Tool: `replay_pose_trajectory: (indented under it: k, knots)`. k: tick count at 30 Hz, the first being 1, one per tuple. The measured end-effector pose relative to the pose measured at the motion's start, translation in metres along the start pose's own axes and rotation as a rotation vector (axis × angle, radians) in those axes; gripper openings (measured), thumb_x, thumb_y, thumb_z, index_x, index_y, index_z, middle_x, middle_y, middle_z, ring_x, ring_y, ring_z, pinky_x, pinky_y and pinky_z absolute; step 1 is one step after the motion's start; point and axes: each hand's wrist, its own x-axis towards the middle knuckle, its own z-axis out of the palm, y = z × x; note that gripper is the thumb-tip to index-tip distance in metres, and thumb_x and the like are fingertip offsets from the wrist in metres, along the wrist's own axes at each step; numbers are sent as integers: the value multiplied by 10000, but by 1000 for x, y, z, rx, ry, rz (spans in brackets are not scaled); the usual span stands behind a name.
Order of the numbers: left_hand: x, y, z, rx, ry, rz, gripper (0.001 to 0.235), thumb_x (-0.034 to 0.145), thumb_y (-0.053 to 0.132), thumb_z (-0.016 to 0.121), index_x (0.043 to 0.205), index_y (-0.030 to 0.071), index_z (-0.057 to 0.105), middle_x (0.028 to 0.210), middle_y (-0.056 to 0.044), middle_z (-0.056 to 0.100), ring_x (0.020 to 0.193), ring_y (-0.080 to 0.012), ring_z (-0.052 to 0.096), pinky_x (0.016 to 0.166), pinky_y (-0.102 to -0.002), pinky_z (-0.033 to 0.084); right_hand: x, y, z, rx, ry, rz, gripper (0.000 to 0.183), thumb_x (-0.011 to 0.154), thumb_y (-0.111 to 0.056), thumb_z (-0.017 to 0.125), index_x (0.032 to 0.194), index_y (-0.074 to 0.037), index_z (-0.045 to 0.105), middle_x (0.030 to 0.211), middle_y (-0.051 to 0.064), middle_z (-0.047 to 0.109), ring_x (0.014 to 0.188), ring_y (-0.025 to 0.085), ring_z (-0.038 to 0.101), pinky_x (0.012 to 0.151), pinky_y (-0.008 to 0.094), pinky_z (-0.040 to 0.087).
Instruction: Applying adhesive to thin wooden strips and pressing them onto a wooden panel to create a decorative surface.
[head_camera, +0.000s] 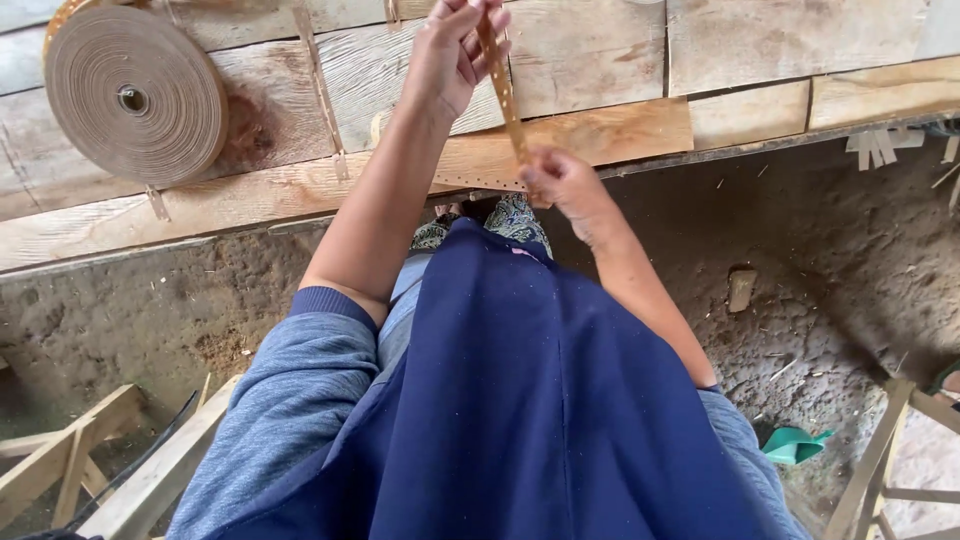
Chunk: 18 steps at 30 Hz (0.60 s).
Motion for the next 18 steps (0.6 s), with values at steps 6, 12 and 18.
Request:
replay_pose_trajectory:
  k: [6, 12, 18]
  knots:
    - [-15, 19, 19, -65, -29, 158, 211, 842, -5, 727, 1022, -32, 620, 867, -181, 708, 745, -248, 697, 702, -417, 681, -8, -45, -27, -452, 187, -262, 592, 905, -435, 695, 1364, -86, 565, 1381, 121, 594, 1304, 246, 547, 1066, 393, 479]
    - [-45, -1, 45, -73, -173, 116, 223, 929, 72, 698, 1092, 35, 550, 1142, -215, 726, 975, -310, 767, 677, -405, 689, 10, -84, -2, -355, -28, -465, 553, 993, -457, 613, 1326, -50, 442, 1280, 135, 489, 1202, 252, 492, 1065, 402, 416]
    - [-4, -2, 17, 72, -197, 228, 180, 938, 101, 683, 1080, 43, 587, 1061, -204, 793, 1024, -329, 785, 879, -407, 652, 17, -56, 8, -231, 1, -274, 88, 1055, -93, 597, 1075, -31, 655, 803, 81, 717, 736, 141, 717, 736, 229, 601]
